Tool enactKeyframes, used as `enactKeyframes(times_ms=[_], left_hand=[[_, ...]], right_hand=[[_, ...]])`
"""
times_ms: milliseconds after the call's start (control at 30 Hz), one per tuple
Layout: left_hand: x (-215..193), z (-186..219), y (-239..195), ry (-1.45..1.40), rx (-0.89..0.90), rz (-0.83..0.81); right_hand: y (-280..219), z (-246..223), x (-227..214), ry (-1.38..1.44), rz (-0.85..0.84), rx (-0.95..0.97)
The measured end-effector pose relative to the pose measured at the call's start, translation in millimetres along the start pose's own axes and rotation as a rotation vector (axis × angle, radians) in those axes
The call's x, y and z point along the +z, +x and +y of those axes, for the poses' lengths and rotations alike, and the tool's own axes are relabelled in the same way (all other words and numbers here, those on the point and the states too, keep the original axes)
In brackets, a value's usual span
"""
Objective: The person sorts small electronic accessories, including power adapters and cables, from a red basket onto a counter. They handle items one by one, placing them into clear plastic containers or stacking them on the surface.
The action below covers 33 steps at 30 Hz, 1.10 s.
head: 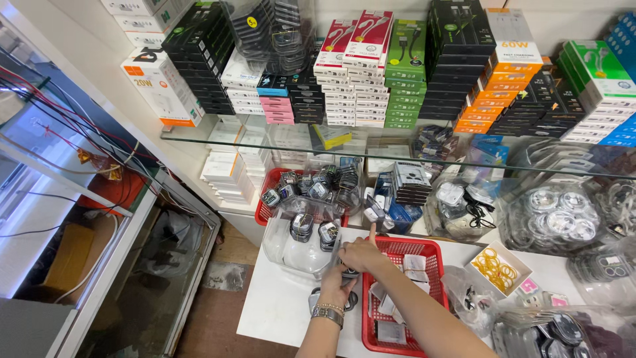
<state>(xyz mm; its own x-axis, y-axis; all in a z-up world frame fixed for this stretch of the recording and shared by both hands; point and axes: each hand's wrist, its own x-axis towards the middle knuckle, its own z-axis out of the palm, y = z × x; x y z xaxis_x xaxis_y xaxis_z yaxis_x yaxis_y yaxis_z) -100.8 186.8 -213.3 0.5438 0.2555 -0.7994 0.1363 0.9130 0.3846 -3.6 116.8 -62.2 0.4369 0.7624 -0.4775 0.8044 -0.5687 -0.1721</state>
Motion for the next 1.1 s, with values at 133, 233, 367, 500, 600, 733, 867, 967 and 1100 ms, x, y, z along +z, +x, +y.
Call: enactKeyframes(times_ms=[133,233,367,500,600,733,867,967,1100], left_hand=[[25.2,3.7,-45.2,-0.111,0.058,-0.010],[52.5,10.1,-80.8,-0.175,0.113,0.000],[85.7,8.2,-121.4,-0.168,0.249,-0.077],[118.5,3.2,-144.7,0.058,0.405,-0.171],[156.4,-10.4,-149.7,0.132,0.422,-0.241],[209.2,-54.9,-160.1,0.278,0.583,-0.363],[265.6,-117.8,-173.5,0.434,0.669,-0.437],[289.7,-144.3,-179.2,0.610,0.439,-0.618],[327.1,-174.3,-179.0,0.465,0.179,-0.914]], right_hand=[[-9.3,13.5,-1.0,-0.064,0.115,-0.091],[-13.5,23.3,-10.1,0.077,0.193,-0.068],[-22.0,37.6,-19.7,0.333,0.296,0.000],[-54.2,76.0,-36.2,0.328,0.368,-0.034],[-89.8,106.7,-50.5,0.862,0.477,0.216],[-148.9,145.5,-51.9,1.095,0.576,0.385],[-203.5,198.4,-36.8,1.117,0.796,0.420],[-253.2,243.4,-25.7,1.282,0.868,0.387],[-332.9,297.2,-15.9,1.544,0.761,0.297]])
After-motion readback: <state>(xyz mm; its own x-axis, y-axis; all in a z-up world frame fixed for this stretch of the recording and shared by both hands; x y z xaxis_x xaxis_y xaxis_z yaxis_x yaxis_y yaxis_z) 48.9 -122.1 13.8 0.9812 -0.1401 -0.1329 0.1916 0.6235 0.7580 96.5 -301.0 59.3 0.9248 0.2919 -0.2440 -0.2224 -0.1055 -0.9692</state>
